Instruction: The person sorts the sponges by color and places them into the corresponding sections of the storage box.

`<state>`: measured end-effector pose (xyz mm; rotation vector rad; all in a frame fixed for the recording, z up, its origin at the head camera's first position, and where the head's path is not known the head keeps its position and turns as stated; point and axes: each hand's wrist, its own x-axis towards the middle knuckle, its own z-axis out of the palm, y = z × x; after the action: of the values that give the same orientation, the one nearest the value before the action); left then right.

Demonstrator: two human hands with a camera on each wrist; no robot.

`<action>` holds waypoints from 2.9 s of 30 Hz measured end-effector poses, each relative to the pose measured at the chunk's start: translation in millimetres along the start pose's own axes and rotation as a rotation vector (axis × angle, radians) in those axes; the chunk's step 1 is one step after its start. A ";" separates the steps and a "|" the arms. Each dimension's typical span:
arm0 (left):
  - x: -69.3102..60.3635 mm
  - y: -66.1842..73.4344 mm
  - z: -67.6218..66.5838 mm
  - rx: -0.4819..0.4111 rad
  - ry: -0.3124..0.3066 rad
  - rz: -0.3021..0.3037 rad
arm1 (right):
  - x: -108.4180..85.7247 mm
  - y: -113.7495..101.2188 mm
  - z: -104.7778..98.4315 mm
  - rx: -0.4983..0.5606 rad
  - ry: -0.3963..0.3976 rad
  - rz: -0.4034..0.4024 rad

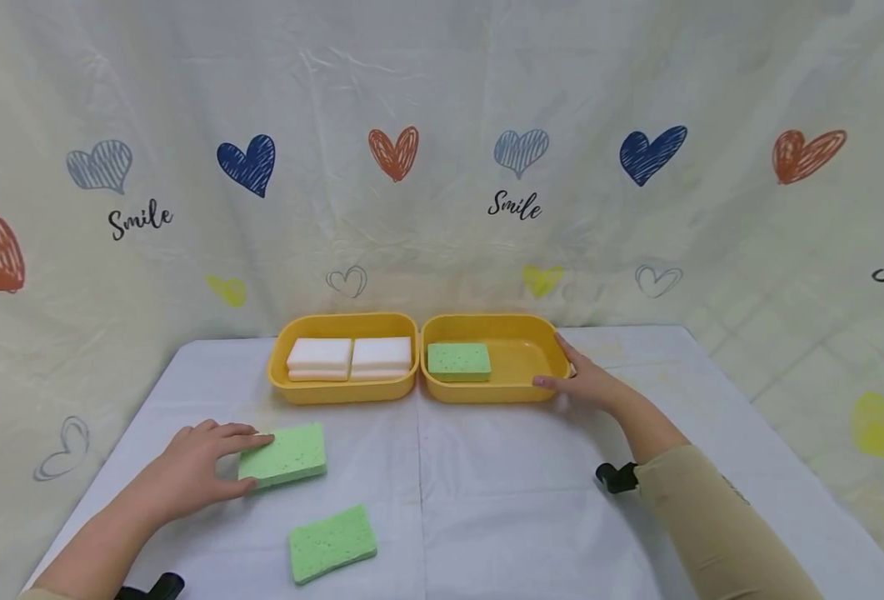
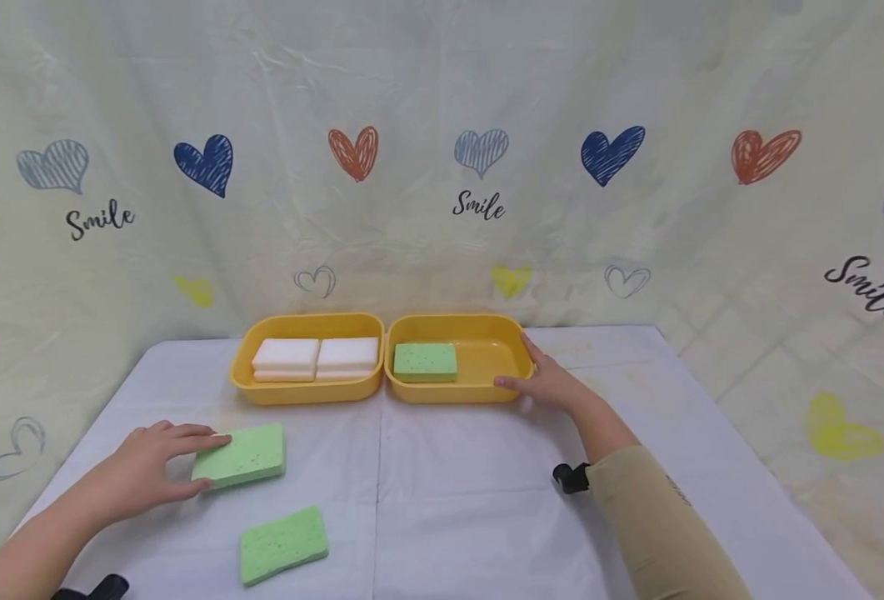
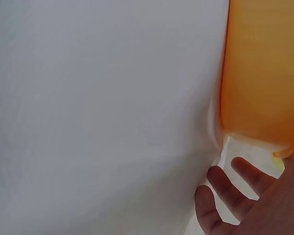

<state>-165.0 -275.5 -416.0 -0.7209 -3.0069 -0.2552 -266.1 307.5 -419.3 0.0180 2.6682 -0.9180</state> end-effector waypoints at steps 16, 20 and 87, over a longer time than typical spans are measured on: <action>22.1 13.7 -14.1 -0.058 0.104 0.046 | 0.4 2.8 1.8 0.021 0.018 -0.017; 37.8 22.1 -19.2 -0.072 0.118 0.059 | 1.3 4.6 0.9 0.023 0.018 -0.014; 300.3 242.2 32.9 -0.153 -0.194 0.089 | -0.2 3.4 0.0 0.073 0.015 -0.005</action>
<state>-322.8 77.1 -389.1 -0.9415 -3.1515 -0.4404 -265.5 310.2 -421.2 0.0355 2.6478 -1.0207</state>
